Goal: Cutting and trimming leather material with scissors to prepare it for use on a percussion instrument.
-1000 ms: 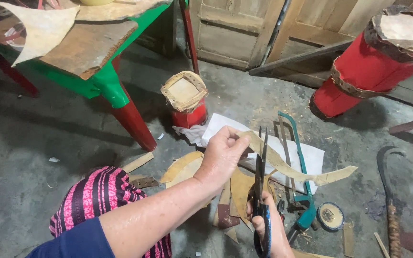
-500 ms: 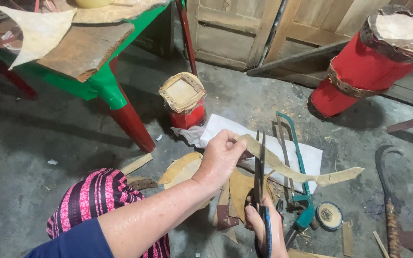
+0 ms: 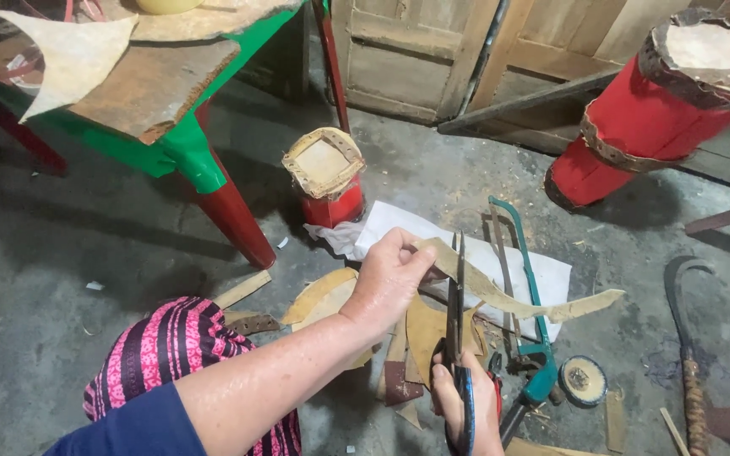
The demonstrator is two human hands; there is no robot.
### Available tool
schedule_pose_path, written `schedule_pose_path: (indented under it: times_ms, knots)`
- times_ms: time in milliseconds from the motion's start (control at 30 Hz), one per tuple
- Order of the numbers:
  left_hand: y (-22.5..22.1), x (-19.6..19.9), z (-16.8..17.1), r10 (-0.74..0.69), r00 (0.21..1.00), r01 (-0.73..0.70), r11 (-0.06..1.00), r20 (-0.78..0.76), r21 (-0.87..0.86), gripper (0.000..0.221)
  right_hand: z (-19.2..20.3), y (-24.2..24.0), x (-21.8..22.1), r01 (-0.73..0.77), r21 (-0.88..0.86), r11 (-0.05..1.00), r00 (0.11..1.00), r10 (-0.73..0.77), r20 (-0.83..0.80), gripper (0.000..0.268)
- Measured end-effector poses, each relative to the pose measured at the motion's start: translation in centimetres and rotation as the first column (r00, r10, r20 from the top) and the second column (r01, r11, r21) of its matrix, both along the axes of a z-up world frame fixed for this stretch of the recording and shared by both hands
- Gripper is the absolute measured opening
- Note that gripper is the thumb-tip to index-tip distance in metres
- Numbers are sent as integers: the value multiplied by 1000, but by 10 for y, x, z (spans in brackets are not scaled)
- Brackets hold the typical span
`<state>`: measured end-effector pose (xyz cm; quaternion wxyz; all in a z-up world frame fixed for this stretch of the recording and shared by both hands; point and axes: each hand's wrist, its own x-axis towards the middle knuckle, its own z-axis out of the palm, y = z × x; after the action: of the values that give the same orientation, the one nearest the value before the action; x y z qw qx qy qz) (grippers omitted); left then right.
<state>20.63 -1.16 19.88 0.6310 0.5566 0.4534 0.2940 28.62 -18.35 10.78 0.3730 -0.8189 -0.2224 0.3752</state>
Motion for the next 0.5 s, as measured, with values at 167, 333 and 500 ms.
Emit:
schedule_pose_path:
  times_ms: [167,333,500]
  knots:
    - [-3,-3,7,-43,998,44,999,43,-14,13,22,8,-12,60,-17,998,985,-62,-158,48]
    - [-7,-3,0,-115,992,109,989,54,101,16,-19,-2,-1,116,351,929,924,28,-381,63]
    - [-8,-6,1,-137,988,124,980,76,154,13,-20,-2,4,94,368,925,908,72,-413,79]
